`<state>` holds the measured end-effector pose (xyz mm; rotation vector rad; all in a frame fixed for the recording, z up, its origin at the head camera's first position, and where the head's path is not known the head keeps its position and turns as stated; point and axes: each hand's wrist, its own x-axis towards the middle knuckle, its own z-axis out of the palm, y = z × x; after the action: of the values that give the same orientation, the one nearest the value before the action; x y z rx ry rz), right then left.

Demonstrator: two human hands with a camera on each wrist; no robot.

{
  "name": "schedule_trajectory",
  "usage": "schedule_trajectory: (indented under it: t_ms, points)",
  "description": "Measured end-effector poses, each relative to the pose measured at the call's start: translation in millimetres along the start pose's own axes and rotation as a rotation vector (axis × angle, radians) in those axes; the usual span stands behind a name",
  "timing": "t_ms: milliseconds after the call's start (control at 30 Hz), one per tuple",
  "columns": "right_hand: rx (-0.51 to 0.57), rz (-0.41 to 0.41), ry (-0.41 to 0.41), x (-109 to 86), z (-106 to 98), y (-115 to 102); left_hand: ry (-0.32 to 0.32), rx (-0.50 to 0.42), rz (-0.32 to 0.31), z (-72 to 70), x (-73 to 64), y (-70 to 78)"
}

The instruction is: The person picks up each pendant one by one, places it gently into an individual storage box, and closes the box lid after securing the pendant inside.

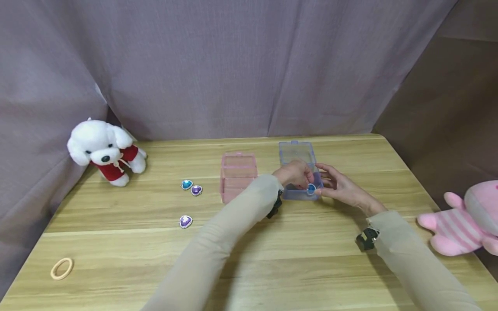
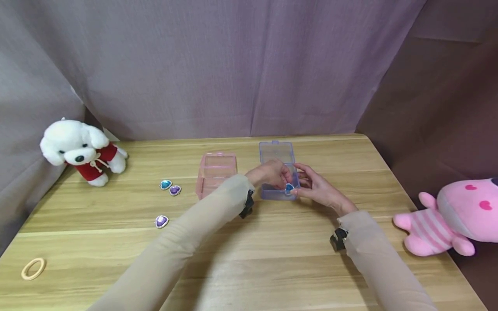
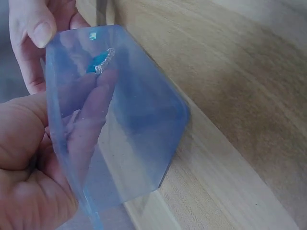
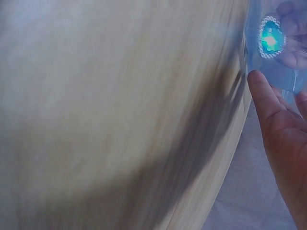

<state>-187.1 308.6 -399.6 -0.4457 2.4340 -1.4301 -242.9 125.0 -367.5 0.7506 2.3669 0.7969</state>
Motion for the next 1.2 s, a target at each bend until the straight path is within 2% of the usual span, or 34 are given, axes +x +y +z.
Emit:
schedule_trajectory:
  t_ms: [133,333,500,867,1200]
  points:
    - [-0.001,0.007,-0.003,-0.2,-0.2,-0.9,0.006,0.097,0.026,0.0,-1.2,0.7]
    - [-0.001,0.013,0.000,-0.7,-0.7,-2.1,0.032,0.185,0.052,0.5,-2.0,1.3]
    - [-0.006,0.014,0.005,-0.7,-0.7,-2.6,0.047,0.202,0.042,1.3,-1.2,1.8]
    - [-0.006,0.039,0.001,-2.3,-0.6,-4.2,0.045,0.164,0.047,0.0,-2.1,-0.2]
    - [-0.019,0.018,0.016,-1.5,0.4,-2.5,0.058,0.129,0.012,0.2,-4.0,1.9]
